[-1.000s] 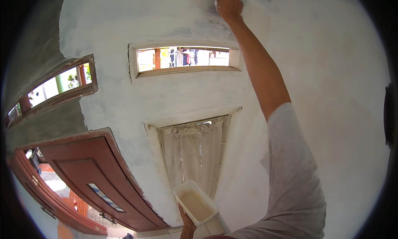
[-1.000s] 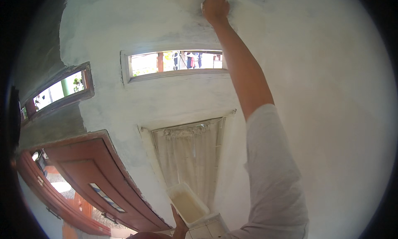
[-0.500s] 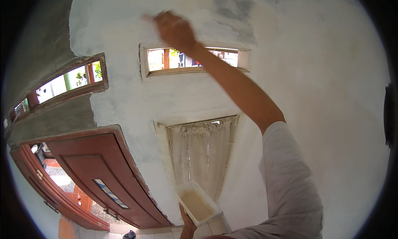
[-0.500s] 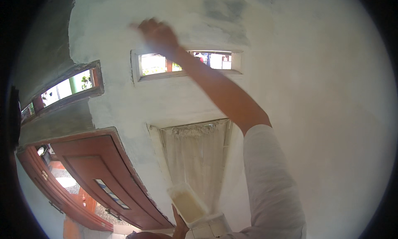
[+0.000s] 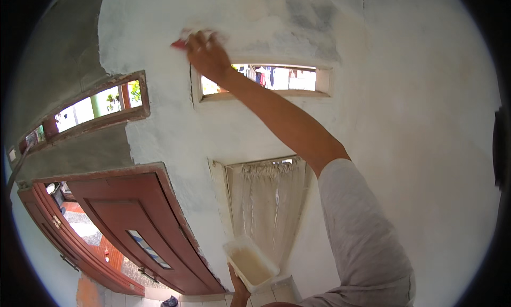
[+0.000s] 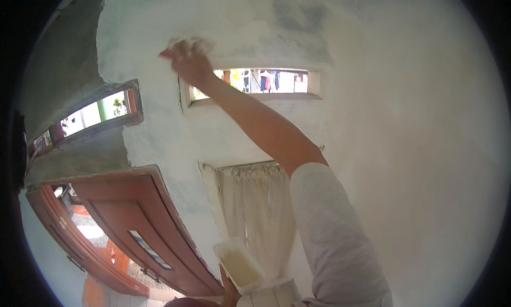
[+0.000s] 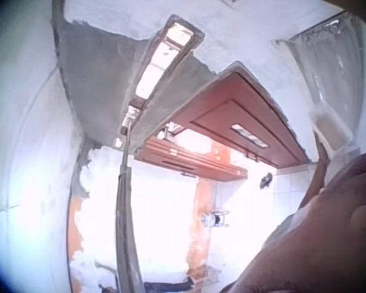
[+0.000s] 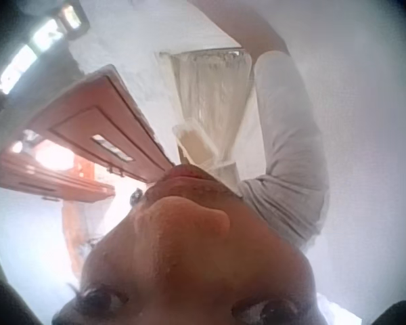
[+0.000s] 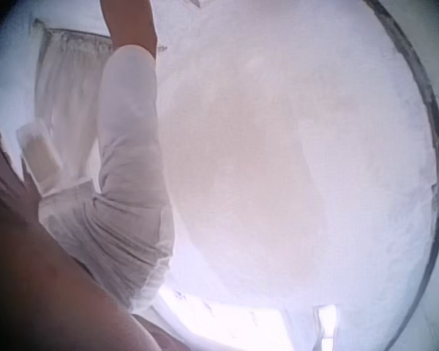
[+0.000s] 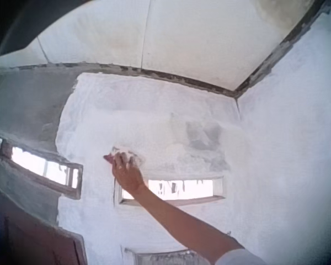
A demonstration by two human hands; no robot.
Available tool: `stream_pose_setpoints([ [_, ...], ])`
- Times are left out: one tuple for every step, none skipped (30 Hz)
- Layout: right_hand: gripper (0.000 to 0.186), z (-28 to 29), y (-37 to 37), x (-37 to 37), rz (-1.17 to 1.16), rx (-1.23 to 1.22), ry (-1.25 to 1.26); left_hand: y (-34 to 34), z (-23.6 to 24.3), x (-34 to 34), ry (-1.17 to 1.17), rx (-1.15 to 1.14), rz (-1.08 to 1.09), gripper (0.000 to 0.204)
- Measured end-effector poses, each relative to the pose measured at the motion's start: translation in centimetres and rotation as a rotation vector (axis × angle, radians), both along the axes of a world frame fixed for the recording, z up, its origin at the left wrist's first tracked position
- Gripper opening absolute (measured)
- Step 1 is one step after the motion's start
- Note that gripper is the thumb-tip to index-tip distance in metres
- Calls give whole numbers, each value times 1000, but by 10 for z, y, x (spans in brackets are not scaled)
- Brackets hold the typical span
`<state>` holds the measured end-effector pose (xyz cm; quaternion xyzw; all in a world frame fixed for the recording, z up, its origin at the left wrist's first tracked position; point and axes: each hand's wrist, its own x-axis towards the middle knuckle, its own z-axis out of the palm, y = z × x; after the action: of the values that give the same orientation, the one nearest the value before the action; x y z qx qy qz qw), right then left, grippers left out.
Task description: The person applies a light-colored compound to a wall near window frames using a spreader, repeatedly scooping the material from a plastic container.
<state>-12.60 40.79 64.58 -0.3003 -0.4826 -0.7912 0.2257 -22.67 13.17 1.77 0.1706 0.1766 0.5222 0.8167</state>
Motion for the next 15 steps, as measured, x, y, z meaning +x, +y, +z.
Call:
stream_pose_setpoints([
  [16,-22,-18,1,158,-135,-19,-2,7,4,7,-37,-17,71],
  [14,-45,-35,-5,329,-278,-36,-8,23,5,-16,-42,-25,69],
  [14,-67,-55,-6,470,-450,50,-13,42,6,-39,-55,-30,68],
  [15,-90,-78,-5,623,-626,144,-12,45,4,-103,-50,-47,67],
  [16,-117,-102,5,761,-809,249,-12,43,7,-172,-53,-72,67],
  [15,-151,-122,15,933,-848,376,-14,42,4,-130,-29,-63,70],
  [15,-185,-145,27,1095,-876,515,-14,40,3,-88,-5,-61,74],
  [14,-223,-171,39,1212,-1025,841,-14,34,0,-55,-31,-64,74],
  [14,-258,-202,54,1293,-1139,1193,-14,31,0,-18,-51,-88,75],
  [18,-294,-226,65,1360,-1177,1428,-17,28,3,21,-71,-80,75],
  [23,-328,-246,76,1427,-1188,1677,-19,28,4,70,-87,-76,76],
  [23,-355,-264,85,1509,-1192,1819,-17,22,8,44,-71,-103,75],
  [23,-382,-281,91,1603,-1186,1961,-14,16,9,23,-53,-122,74],
  [24,-400,-302,93,1694,-1171,2107,-11,12,10,-54,-45,-181,72],
  [23,-414,-317,97,1594,-1182,2160,-9,4,11,-128,-49,-237,70],
])
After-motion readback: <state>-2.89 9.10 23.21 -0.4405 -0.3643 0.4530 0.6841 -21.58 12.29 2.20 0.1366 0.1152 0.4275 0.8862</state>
